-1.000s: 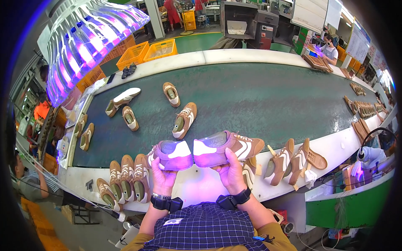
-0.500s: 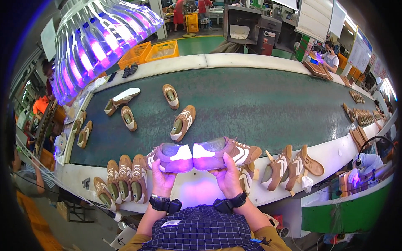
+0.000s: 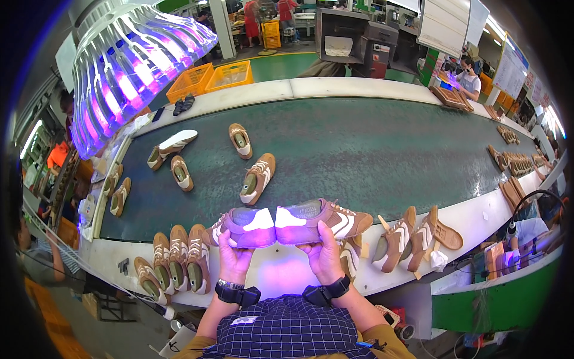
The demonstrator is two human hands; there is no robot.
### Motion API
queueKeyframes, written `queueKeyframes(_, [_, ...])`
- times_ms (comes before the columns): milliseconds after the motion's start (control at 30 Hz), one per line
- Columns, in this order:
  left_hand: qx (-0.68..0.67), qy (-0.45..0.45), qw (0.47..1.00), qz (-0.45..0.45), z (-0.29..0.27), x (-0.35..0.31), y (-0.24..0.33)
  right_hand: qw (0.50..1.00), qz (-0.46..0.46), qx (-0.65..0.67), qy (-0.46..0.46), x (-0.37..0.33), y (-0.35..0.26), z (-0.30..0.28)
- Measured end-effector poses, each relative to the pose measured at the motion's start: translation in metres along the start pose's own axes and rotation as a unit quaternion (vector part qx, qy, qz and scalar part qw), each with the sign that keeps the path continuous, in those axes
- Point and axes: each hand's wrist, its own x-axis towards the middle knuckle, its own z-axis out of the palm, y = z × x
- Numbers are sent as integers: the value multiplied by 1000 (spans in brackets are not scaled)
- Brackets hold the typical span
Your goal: Inspecting manufactured shoes on a conveyor belt and marking them with a pen under a UV light.
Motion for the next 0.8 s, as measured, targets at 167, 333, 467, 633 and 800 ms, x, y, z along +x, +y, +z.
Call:
queueKeyframes(167, [8,1,1000,7,-4,2,-3,1000,-8,-3,-8,2,2,-6])
queueKeyframes(333, [47,13,999,21,-6,3,-3,1000,1,0,-13,4,3,-6])
queueKeyframes(467, [52,4,998,34,-3,1,-2,1000,-7,-13,2,3,3,-4])
queueKeyframes(633, [65,-3,996,54,0,-1,-2,1000,-9,-16,1,4,5,-6])
queueKeyframes(800, [80,-1,994,77,1,-4,-1,999,-10,-31,-6,5,4,-9])
